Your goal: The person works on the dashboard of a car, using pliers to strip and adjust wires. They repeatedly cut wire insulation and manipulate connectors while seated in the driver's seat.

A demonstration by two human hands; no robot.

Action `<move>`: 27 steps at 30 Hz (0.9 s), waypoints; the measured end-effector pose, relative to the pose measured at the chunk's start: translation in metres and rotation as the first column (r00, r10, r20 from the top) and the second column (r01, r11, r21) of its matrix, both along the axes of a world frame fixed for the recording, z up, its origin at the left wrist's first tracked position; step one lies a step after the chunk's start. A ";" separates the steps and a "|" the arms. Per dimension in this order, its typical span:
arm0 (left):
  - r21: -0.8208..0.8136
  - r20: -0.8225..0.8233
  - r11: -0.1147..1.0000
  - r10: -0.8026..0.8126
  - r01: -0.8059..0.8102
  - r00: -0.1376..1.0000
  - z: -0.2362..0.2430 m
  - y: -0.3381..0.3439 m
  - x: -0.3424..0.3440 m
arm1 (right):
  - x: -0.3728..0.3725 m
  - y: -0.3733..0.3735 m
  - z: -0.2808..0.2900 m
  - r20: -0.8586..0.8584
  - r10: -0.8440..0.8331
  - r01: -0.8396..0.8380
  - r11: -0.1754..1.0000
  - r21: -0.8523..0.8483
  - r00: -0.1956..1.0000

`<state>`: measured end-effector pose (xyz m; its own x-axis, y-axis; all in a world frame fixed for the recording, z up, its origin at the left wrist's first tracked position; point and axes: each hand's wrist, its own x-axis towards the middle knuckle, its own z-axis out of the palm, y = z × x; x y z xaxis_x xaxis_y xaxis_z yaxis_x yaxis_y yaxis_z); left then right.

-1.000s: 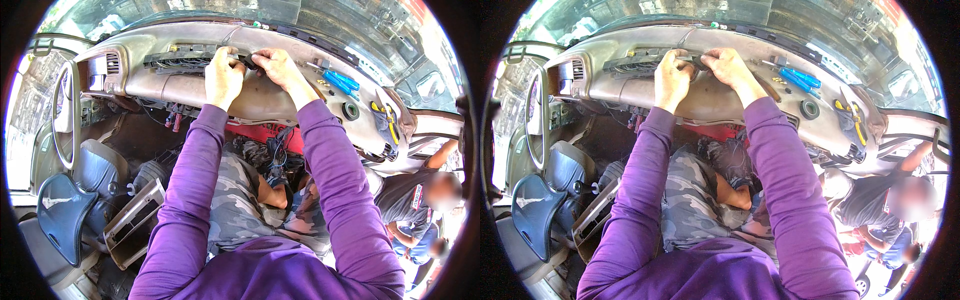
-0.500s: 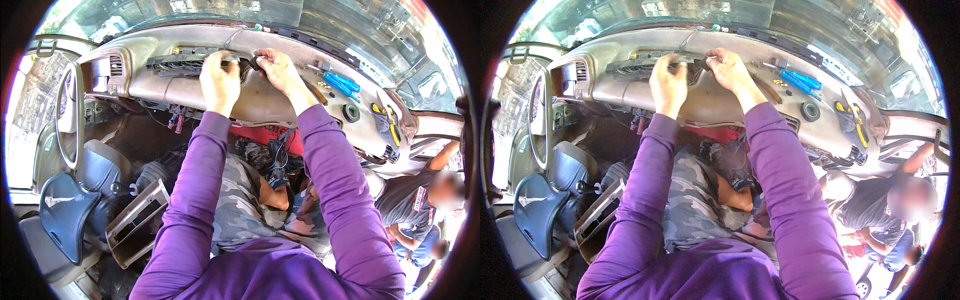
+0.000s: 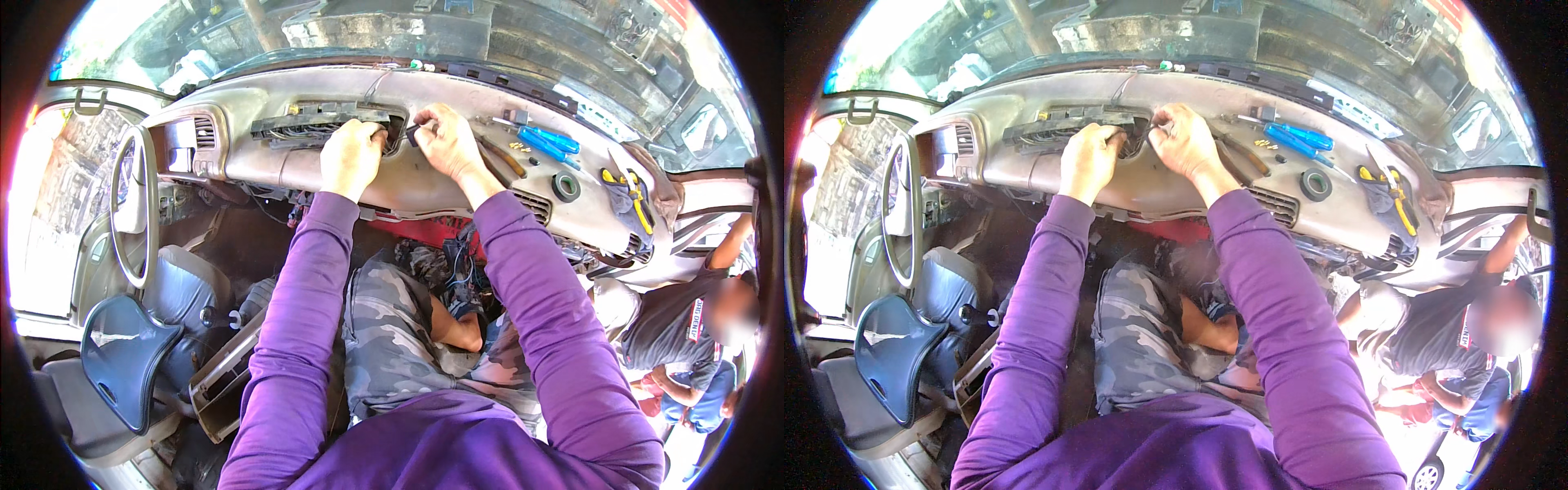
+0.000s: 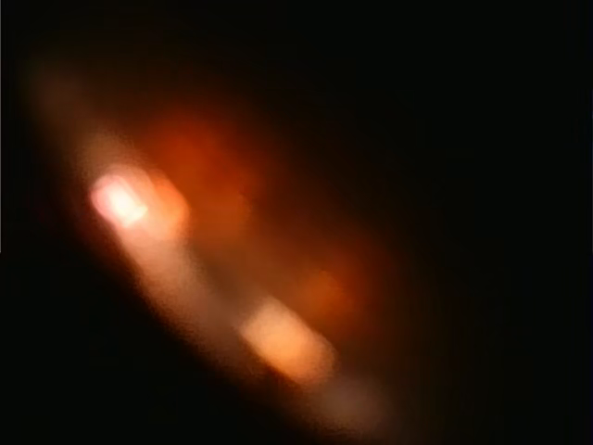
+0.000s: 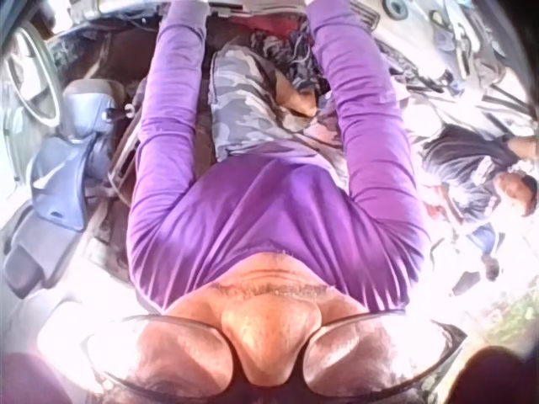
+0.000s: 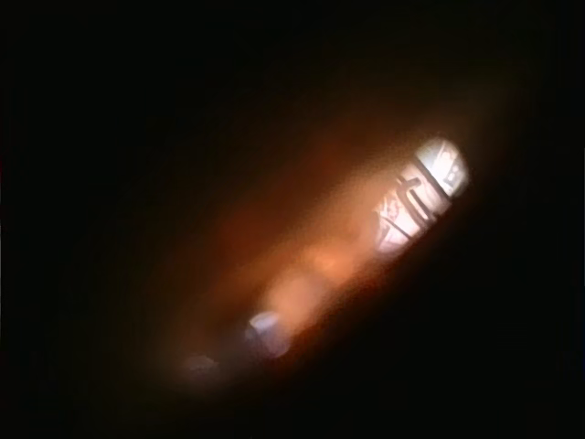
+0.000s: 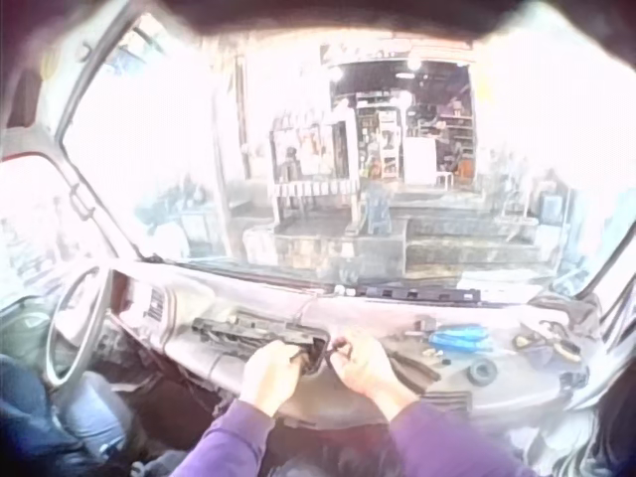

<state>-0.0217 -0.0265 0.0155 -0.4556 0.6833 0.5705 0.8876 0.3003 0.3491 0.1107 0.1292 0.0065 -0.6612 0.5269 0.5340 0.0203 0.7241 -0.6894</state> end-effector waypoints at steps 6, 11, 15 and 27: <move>0.116 0.192 0.992 -0.066 0.044 0.979 -0.015 0.041 -0.004 | 0.040 -0.028 0.006 0.130 0.035 -0.068 0.963 0.259 0.991; 0.158 0.548 0.982 -0.174 0.103 0.818 -0.017 0.047 -0.006 | 0.090 -0.022 0.021 0.000 -0.108 0.094 0.866 0.491 0.994; 0.142 0.734 0.973 -0.225 0.180 0.641 -0.005 0.037 -0.007 | 0.119 -0.012 0.046 0.363 -0.531 0.238 0.758 0.607 0.766; 0.176 0.664 0.959 -0.281 0.220 0.693 -0.010 0.033 -0.004 | 0.103 0.000 0.046 0.637 -0.477 0.248 0.874 0.418 0.606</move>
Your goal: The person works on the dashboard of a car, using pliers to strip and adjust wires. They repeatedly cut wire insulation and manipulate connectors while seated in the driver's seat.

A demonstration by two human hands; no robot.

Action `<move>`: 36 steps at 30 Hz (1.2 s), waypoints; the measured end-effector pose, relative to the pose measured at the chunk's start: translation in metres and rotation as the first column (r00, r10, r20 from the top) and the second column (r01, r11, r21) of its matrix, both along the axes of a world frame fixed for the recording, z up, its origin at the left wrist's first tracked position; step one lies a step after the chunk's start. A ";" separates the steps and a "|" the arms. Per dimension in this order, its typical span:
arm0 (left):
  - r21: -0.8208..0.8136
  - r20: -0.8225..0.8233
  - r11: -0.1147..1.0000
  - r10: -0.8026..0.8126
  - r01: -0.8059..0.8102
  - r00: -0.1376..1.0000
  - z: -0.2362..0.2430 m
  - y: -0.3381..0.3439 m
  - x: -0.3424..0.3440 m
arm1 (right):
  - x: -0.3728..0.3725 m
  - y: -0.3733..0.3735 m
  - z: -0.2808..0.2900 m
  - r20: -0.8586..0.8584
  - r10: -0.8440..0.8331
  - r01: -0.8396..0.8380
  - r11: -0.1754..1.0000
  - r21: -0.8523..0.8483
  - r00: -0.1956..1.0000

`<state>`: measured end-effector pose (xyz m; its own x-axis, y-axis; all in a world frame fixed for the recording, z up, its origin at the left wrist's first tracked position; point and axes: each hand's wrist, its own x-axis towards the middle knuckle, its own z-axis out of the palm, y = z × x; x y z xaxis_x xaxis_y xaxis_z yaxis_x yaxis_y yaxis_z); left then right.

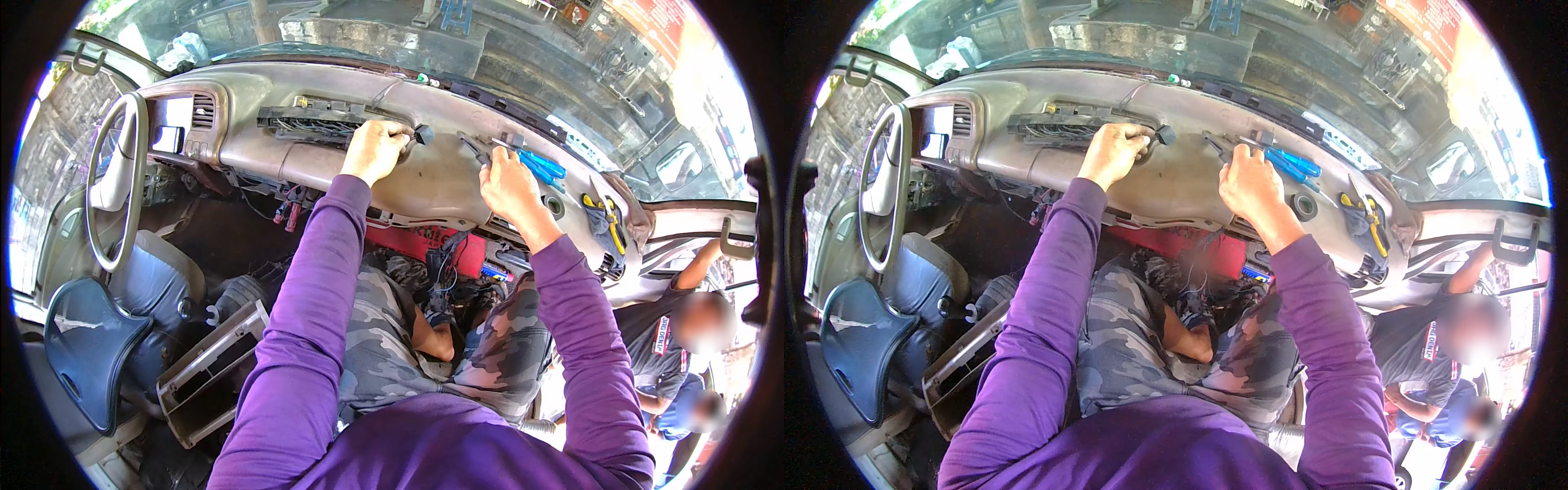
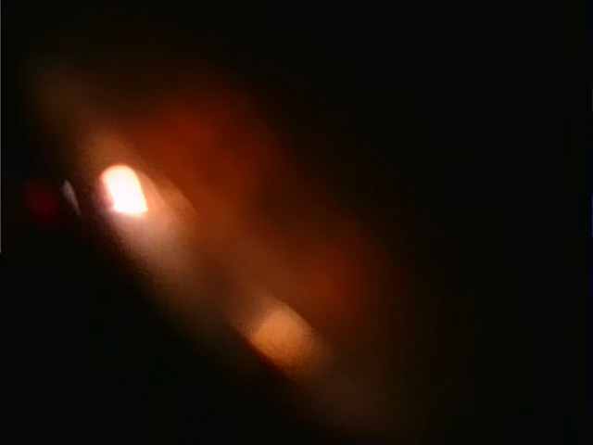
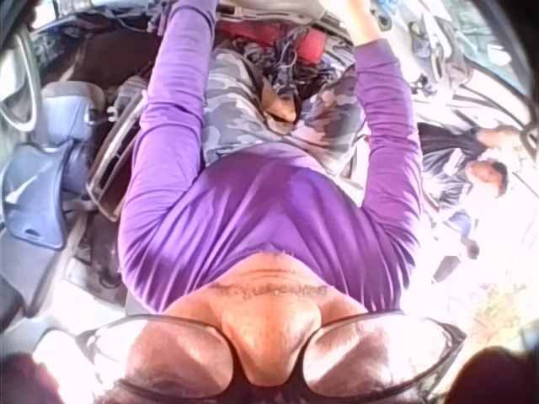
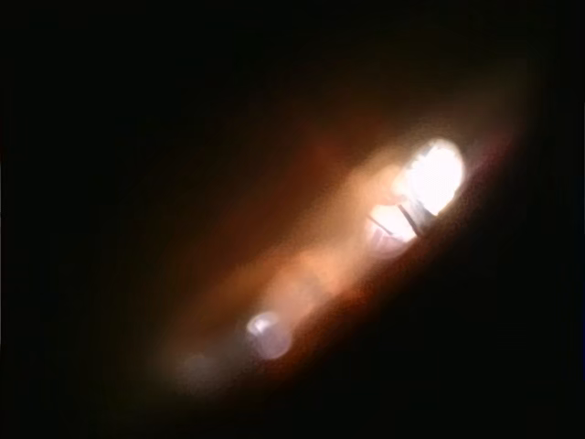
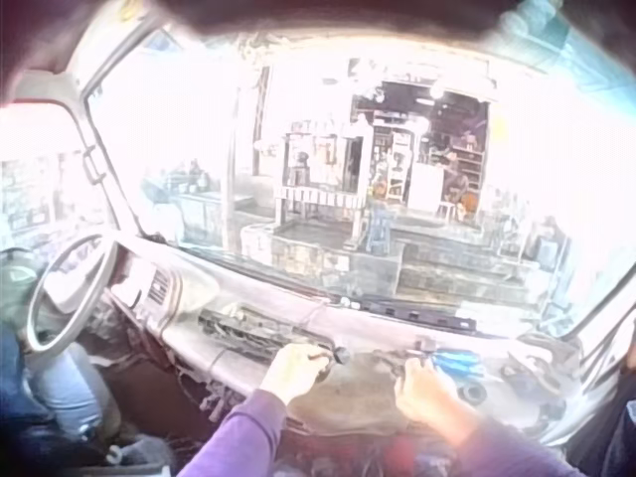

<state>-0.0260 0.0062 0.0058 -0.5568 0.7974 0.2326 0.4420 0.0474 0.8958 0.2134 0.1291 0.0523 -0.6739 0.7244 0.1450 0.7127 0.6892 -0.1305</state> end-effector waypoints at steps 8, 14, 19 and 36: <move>0.102 0.308 0.995 -0.046 0.016 0.950 0.009 0.001 0.000 | 0.002 -0.027 0.013 -0.106 0.262 -0.254 0.964 0.084 0.959; 0.030 0.051 0.999 0.015 -0.017 0.999 0.004 0.001 -0.005 | -0.008 -0.037 0.003 0.046 0.232 -0.236 0.930 0.281 0.972; 0.046 0.068 0.999 -0.009 0.006 0.998 0.003 0.002 -0.004 | -0.011 -0.038 -0.012 0.033 0.251 -0.248 0.914 0.322 0.967; 0.091 0.141 0.996 -0.020 0.007 0.990 0.001 0.001 -0.008 | -0.019 -0.032 0.001 0.136 0.305 -0.333 0.888 0.318 0.943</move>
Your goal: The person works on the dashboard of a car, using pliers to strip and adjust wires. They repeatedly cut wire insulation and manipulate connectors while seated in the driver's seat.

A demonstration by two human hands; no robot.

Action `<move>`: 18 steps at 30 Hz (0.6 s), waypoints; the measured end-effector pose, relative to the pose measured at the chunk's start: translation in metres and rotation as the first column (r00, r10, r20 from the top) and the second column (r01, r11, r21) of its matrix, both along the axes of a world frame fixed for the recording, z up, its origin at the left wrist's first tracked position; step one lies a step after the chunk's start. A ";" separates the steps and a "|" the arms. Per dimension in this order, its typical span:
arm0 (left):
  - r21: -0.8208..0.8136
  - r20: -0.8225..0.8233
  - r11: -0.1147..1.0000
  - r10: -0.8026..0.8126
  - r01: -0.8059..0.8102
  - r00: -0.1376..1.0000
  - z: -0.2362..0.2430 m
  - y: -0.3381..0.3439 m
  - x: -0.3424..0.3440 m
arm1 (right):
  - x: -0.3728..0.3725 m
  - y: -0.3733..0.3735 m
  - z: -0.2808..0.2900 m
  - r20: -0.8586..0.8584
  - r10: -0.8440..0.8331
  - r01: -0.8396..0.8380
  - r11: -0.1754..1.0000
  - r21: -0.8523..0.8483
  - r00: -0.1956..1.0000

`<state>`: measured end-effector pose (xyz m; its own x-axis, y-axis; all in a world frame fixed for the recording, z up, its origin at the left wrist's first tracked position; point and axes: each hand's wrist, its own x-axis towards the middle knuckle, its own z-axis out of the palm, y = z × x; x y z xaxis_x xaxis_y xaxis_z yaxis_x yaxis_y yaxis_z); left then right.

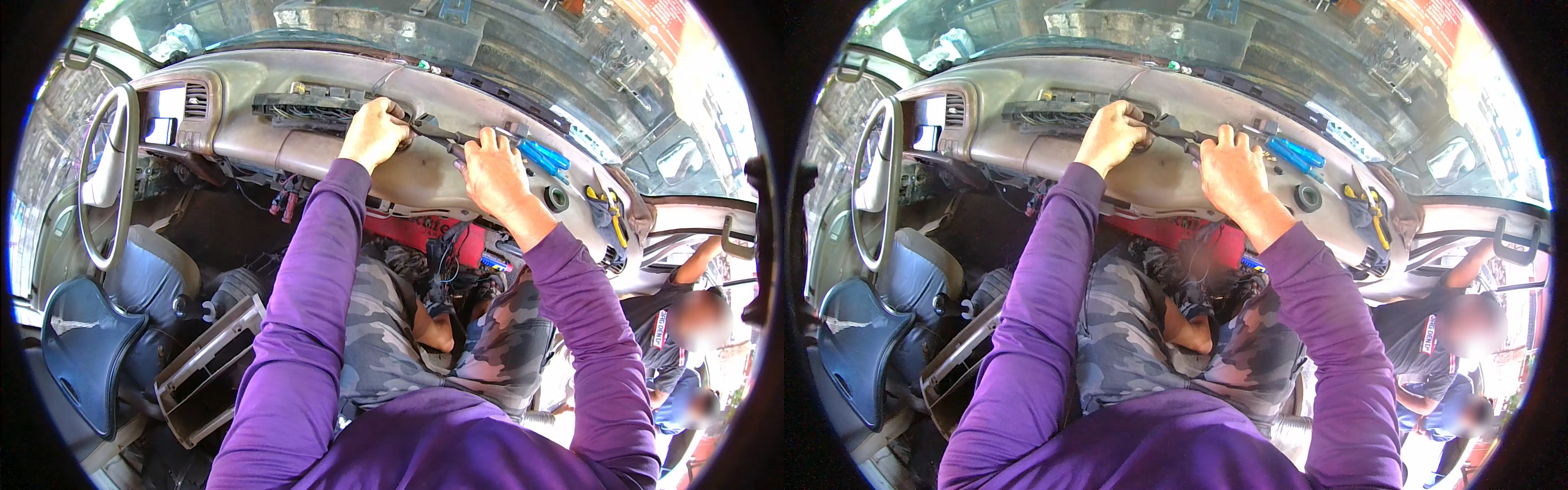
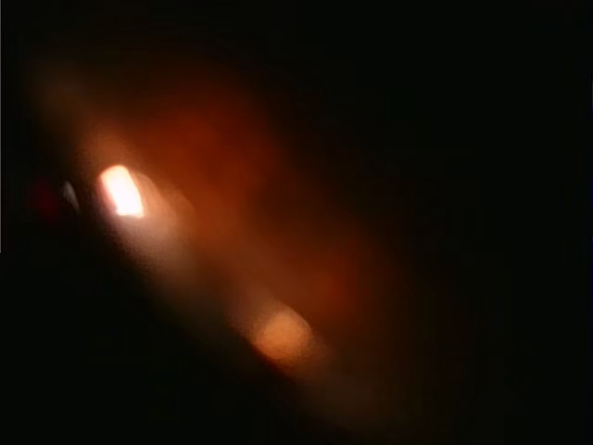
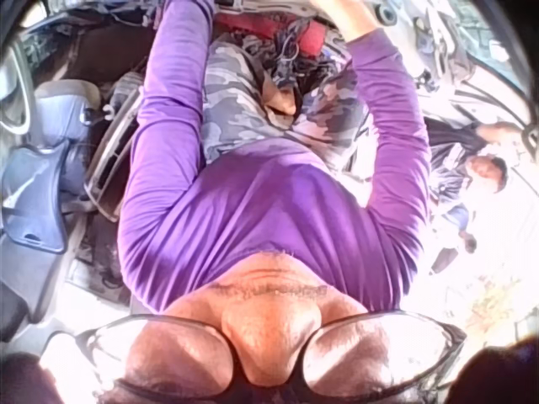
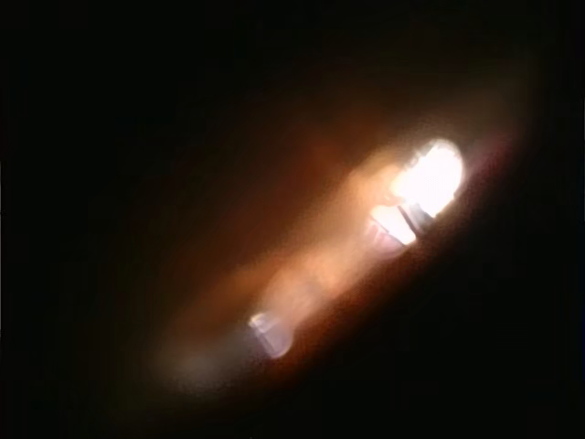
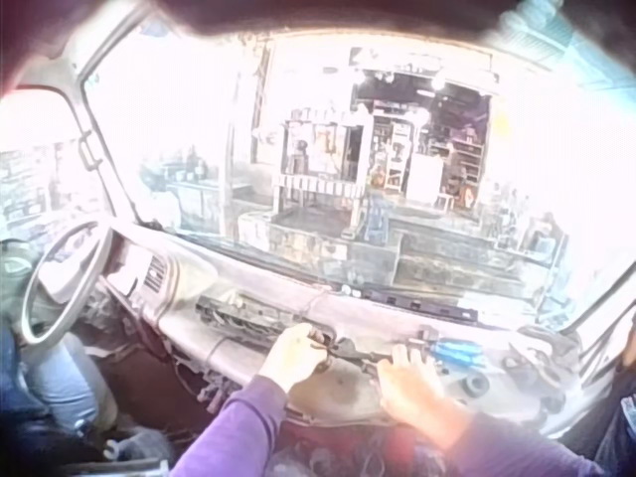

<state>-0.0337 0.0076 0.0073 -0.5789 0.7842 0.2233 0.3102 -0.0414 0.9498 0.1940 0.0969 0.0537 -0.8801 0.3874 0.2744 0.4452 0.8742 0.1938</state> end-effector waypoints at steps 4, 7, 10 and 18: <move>0.019 -0.012 1.000 -0.014 0.014 1.000 -0.003 0.000 -0.002 | -0.001 0.003 -0.002 -0.003 0.010 -0.010 0.995 -0.101 1.000; -0.077 -0.190 0.995 0.045 -0.060 0.981 0.000 -0.001 0.004 | -0.001 -0.002 -0.005 -0.055 -0.035 0.022 0.976 -0.216 0.998; -0.127 -0.276 0.985 0.081 -0.120 0.958 0.006 -0.002 0.008 | -0.003 -0.008 -0.002 -0.048 -0.089 0.072 0.953 -0.294 0.995; -0.051 -0.407 0.970 0.196 -0.237 0.892 0.008 -0.003 0.023 | -0.013 -0.026 0.018 0.052 -0.166 0.174 0.927 -0.331 0.985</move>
<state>-0.0110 0.0048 0.0153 -0.6165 0.6788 0.3990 0.6521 0.1561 0.7419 0.1815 0.0711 0.0713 -0.7972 0.5977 0.0845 0.5921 0.8015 -0.0838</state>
